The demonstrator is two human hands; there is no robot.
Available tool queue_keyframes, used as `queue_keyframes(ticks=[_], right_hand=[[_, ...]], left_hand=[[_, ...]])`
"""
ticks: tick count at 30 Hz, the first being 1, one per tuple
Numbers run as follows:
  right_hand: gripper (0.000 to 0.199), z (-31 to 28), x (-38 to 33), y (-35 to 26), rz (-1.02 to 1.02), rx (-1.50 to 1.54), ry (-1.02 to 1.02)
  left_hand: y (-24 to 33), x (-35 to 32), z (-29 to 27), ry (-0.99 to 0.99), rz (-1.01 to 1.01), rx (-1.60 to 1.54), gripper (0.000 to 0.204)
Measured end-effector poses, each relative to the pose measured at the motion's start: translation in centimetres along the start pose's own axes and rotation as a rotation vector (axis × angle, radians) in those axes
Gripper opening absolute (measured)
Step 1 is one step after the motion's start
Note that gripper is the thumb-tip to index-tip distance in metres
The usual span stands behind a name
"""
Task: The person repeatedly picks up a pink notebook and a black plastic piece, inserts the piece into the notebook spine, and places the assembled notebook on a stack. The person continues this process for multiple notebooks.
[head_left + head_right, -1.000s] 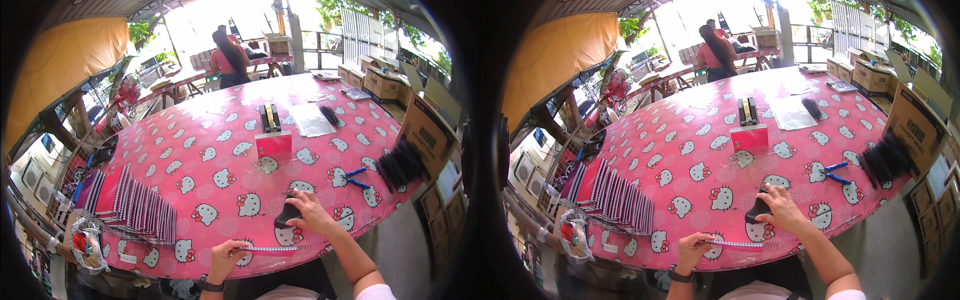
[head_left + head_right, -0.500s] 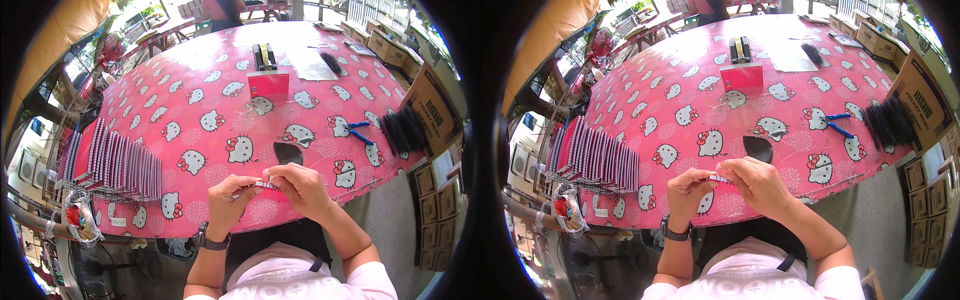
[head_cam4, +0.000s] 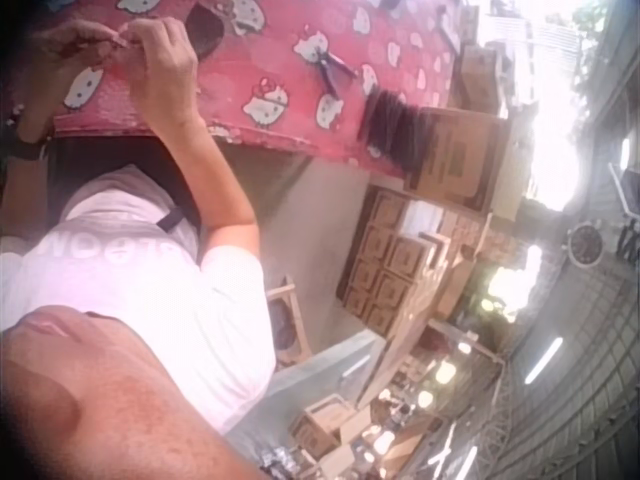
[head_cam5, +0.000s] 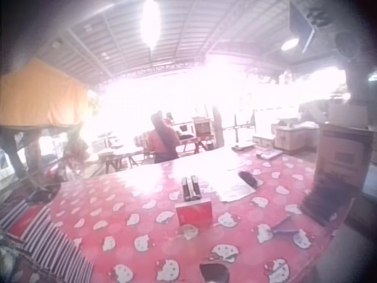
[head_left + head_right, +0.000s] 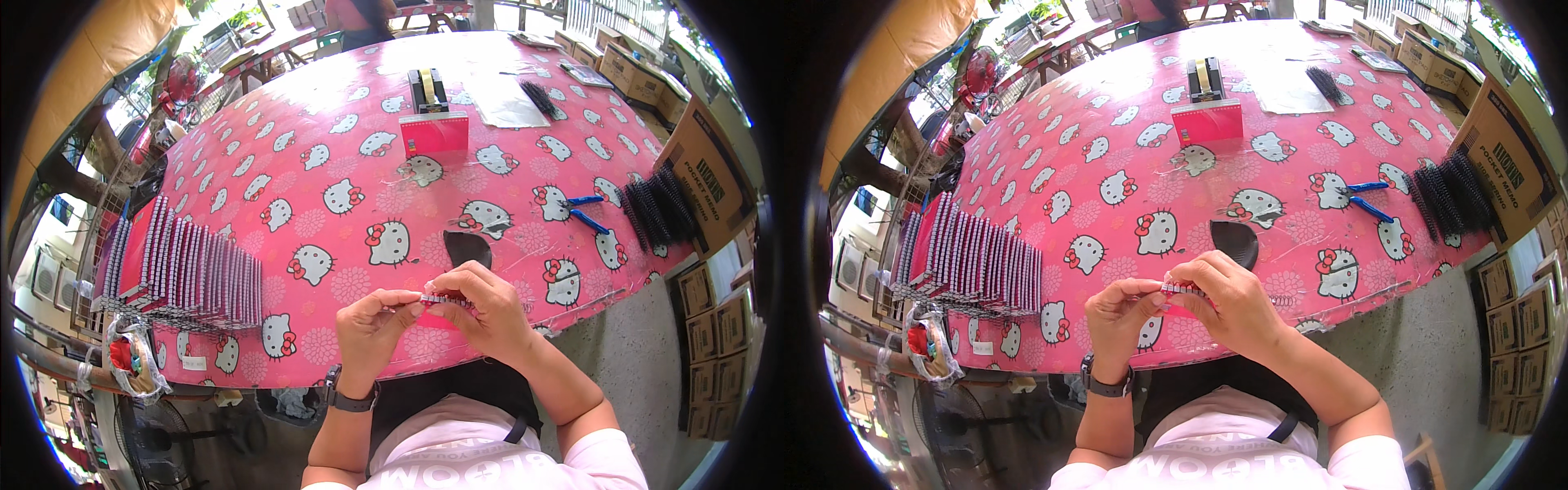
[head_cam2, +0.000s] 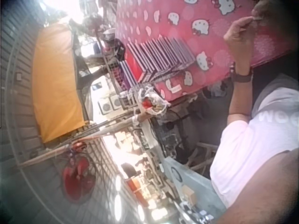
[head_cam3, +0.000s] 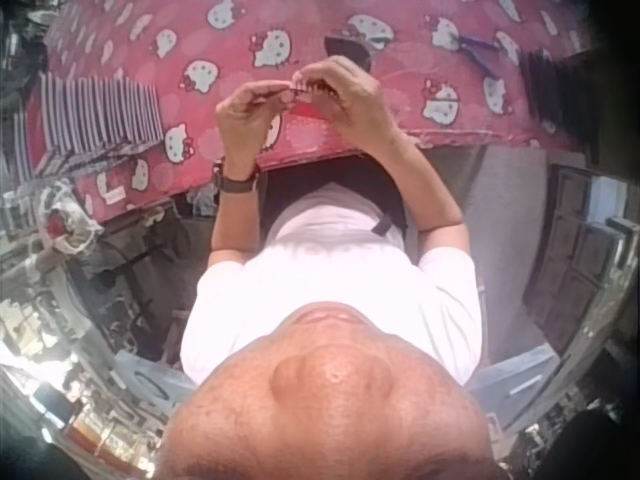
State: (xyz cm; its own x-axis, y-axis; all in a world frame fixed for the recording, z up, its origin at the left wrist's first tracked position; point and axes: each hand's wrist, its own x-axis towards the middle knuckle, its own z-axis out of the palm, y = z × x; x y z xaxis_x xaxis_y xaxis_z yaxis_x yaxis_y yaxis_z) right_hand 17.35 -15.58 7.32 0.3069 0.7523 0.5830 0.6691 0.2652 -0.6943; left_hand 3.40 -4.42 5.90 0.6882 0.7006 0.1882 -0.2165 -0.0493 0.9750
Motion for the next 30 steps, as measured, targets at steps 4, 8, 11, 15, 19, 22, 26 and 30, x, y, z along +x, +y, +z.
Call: queue_keyframes(ticks=[4, 8, 11, 15, 19, 22, 26, 30], right_hand=[[0.022, 0.5, -0.5, 0.4, 0.024, 0.068, 0.024], [0.022, 0.5, -0.7, -0.1, 0.072, 0.081, -0.001], [0.023, 0.5, -0.2, -0.2, -0.004, 0.09, -0.008], [0.023, 0.6, 0.8, 0.1, -0.06, 0.022, -0.044], [0.017, 0.5, 0.1, -0.8, 0.009, 0.025, -0.061], [0.011, 1.0, -0.3, -1.3, 0.018, -0.054, 0.008], [0.007, 1.6, -0.2, -1.5, 0.027, -0.037, 0.042], [0.019, 1.2, -0.6, -1.4, 0.105, 0.192, 0.143]], left_hand=[[-0.2, -0.2, 0.0, 0.0, 0.052, 0.074, 0.013], [-0.2, -0.4, 0.0, 0.021, 0.066, 0.082, 0.012], [-0.4, -0.6, 0.0, 0.004, 0.138, 0.152, 0.012], [-0.5, -0.9, -0.3, -0.01, 0.235, 0.276, 0.009], [-0.6, -1.3, 0.1, 0.01, 0.248, 0.22, 0.015], [-1.2, -1.2, 1.2, 0.066, 0.203, 0.102, 0.032], [0.5, -1.5, 0.7, 0.101, 0.256, 0.451, 0.04], [2.2, -1.5, 0.1, 0.167, 0.479, 0.727, 0.047]])
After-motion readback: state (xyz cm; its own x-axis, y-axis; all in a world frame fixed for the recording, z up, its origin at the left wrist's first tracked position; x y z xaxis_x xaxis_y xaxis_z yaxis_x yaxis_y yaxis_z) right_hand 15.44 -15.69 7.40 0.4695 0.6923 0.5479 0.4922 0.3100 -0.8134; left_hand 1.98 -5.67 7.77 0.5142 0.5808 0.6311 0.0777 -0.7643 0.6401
